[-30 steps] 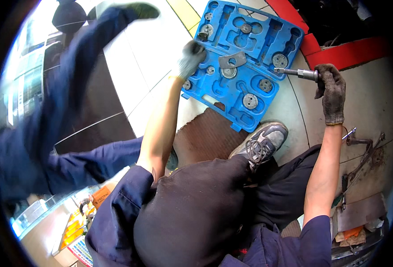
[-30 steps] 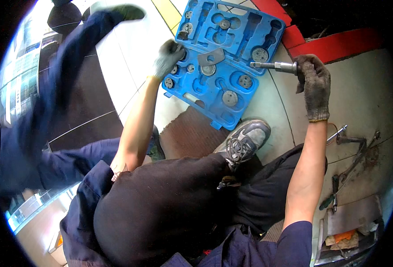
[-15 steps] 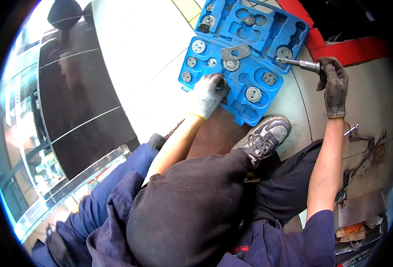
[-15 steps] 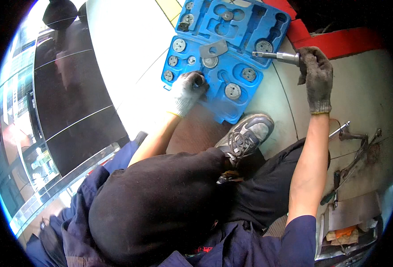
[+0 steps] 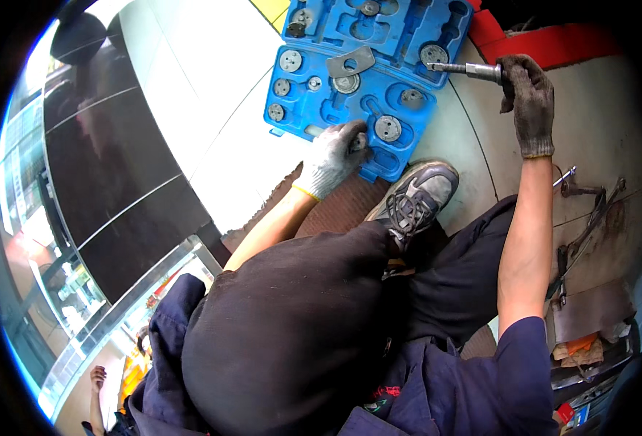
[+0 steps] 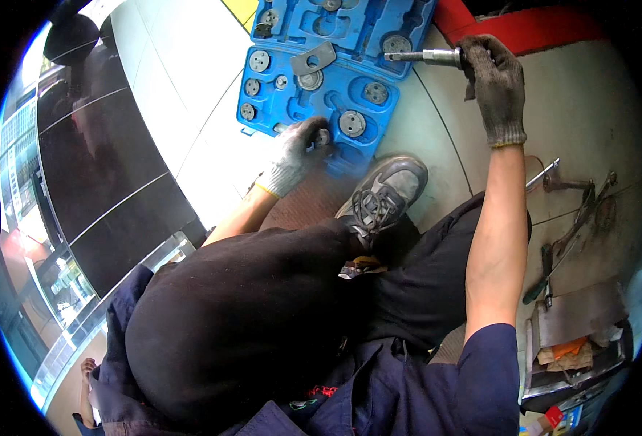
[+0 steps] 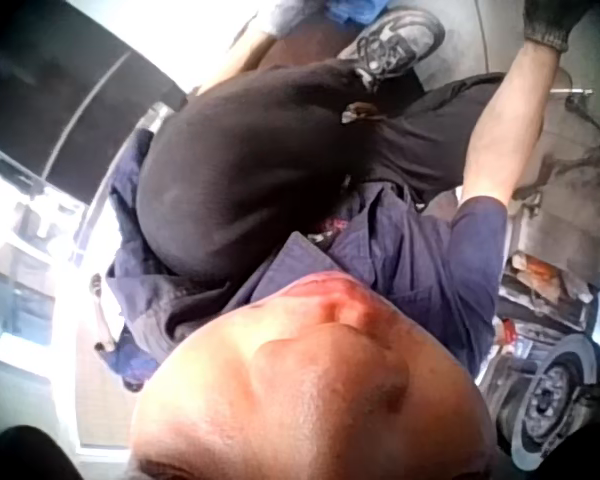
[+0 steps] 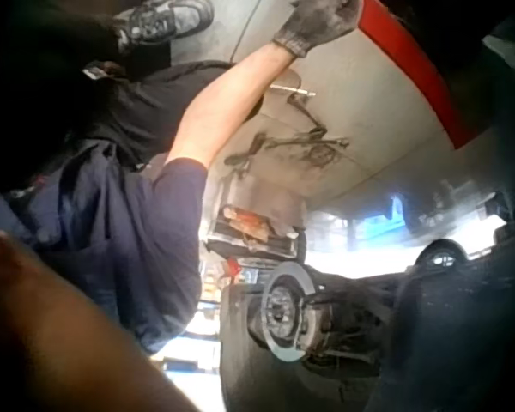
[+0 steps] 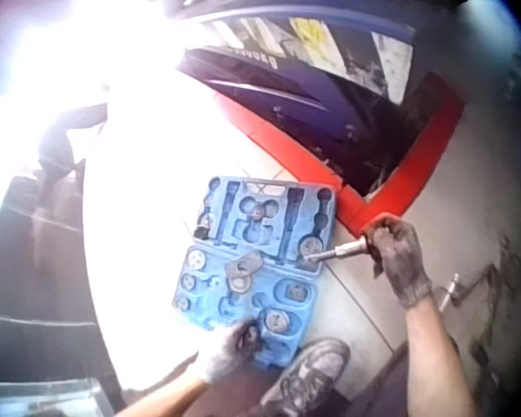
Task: The person sits on the floor and selects various metal discs and rings from a blue organizer case. They use a socket wrench and a spanner to tighten and adjust components, assembling them into a small mechanical assembly.
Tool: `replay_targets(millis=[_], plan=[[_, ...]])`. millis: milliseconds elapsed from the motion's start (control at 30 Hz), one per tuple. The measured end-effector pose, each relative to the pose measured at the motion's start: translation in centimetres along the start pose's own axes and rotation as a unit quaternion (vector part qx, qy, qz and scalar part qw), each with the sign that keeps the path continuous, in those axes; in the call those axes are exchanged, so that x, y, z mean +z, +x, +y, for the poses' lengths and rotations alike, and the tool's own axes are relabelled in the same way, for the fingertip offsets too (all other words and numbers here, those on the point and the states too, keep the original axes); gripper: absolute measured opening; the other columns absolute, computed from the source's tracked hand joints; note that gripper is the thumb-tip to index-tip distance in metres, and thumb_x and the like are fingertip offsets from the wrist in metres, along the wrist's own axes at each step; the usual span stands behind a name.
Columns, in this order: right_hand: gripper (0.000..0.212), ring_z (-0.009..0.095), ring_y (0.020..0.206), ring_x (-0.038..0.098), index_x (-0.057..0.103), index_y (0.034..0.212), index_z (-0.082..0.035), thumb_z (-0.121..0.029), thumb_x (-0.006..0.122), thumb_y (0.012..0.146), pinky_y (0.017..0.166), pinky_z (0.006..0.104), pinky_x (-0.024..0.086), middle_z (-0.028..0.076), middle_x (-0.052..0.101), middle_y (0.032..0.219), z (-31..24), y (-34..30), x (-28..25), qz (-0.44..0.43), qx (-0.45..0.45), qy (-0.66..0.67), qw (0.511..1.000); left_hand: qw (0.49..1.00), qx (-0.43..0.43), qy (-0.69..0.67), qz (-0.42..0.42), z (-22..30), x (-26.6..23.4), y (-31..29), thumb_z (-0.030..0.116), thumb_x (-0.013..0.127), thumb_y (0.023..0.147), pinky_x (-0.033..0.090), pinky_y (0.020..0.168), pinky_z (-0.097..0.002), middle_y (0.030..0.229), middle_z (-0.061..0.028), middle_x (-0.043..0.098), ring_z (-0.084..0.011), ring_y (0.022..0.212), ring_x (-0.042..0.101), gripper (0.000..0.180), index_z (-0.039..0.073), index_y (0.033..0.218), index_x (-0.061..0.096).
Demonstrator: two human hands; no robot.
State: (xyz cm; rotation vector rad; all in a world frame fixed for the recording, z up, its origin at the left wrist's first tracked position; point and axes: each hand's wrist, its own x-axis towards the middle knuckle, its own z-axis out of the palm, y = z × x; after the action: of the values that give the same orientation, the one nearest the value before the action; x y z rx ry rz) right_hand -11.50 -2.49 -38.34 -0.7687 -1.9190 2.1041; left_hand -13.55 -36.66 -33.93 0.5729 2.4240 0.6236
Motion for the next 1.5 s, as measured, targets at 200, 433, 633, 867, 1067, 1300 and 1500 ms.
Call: replay_targets(millis=[200, 433, 633, 867, 1067, 1300, 1500], plan=[[0.019, 0.006, 0.060, 0.053, 0.071, 0.099, -0.007, -0.025, 0.063, 0.098, 0.046, 0.0214, 0.042, -0.001, 0.062, 0.076, -0.2, -0.2, 0.0, -0.023, -0.008, 0.007, 1.000, 0.993, 0.083, 0.050, -0.065, 0.5, 3.9, -2.3, 0.007, 0.061, 0.087, 0.053, 0.087, -0.0455, 0.119, -0.0188, 0.061, -0.0390, 0.105, 0.063, 0.033, 0.011, 0.120, 0.062], [0.019, 0.005, 0.059, 0.052, 0.071, 0.100, -0.007, -0.024, 0.062, 0.098, 0.044, 0.0211, 0.040, -0.001, 0.060, 0.074, -0.5, -0.1, 0.5, -0.016, 0.002, 0.018, 1.000, 0.997, 0.032, -0.005, -0.063, 0.7, 4.2, -0.8, 0.015, 0.067, 0.085, 0.053, 0.081, -0.0480, 0.105, -0.0202, 0.065, -0.0424, 0.096, 0.064, 0.022, 0.008, 0.106, 0.065], [0.019, 0.005, 0.059, 0.052, 0.071, 0.102, -0.008, -0.024, 0.063, 0.098, 0.044, 0.0219, 0.041, -0.001, 0.062, 0.077, 0.2, -0.2, 0.7, -0.013, 0.005, 0.025, 1.000, 0.993, 0.089, 0.080, -0.026, 0.7, 0.3, 2.7, 0.019, 0.072, 0.084, 0.055, 0.080, -0.0441, 0.101, -0.0173, 0.068, -0.0367, 0.094, 0.067, 0.029, 0.007, 0.110, 0.067], [0.018, 0.006, 0.059, 0.053, 0.070, 0.101, -0.007, -0.024, 0.064, 0.097, 0.044, 0.0214, 0.042, -0.001, 0.063, 0.078, 0.7, 0.4, 1.2, 0.043, -0.003, 0.060, 0.997, 0.970, 0.028, 0.227, 0.087, 0.0, -5.2, 10.8, 0.027, 0.081, 0.076, 0.049, 0.096, -0.0456, 0.120, -0.0173, 0.063, -0.0361, 0.114, 0.059, 0.055, 0.007, 0.122, 0.060], [0.018, 0.005, 0.060, 0.054, 0.070, 0.102, -0.007, -0.024, 0.064, 0.097, 0.044, 0.0207, 0.043, 0.000, 0.063, 0.078, 0.5, 0.6, 1.2, 0.053, 0.019, 0.043, 0.998, 0.970, 0.028, 0.229, 0.082, -0.6, -4.6, 12.5, 0.028, 0.082, 0.072, 0.051, 0.093, -0.0452, 0.110, -0.0190, 0.065, -0.0369, 0.106, 0.061, 0.050, 0.005, 0.113, 0.064], [0.018, 0.005, 0.057, 0.052, 0.070, 0.105, -0.005, -0.020, 0.061, 0.099, 0.044, 0.0202, 0.041, 0.001, 0.063, 0.078, -0.8, 0.6, 1.6, 0.068, 0.018, 0.082, 0.994, 0.951, 0.100, 0.291, 0.040, -1.0, -7.4, 14.4, 0.021, 0.073, 0.082, 0.052, 0.089, -0.0448, 0.108, -0.0171, 0.067, -0.0360, 0.103, 0.064, 0.031, 0.007, 0.109, 0.067], [0.017, 0.005, 0.063, 0.054, 0.070, 0.097, -0.009, -0.025, 0.065, 0.096, 0.046, 0.0204, 0.043, -0.001, 0.063, 0.077, -0.1, 1.1, 1.1, 0.064, 0.004, 0.086, 0.994, 0.947, 0.138, 0.279, 0.076, 0.3, -7.4, 17.1, 0.015, 0.077, 0.080, 0.053, 0.097, -0.0418, 0.123, -0.0170, 0.064, -0.0348, 0.110, 0.064, 0.046, 0.012, 0.125, 0.066]])
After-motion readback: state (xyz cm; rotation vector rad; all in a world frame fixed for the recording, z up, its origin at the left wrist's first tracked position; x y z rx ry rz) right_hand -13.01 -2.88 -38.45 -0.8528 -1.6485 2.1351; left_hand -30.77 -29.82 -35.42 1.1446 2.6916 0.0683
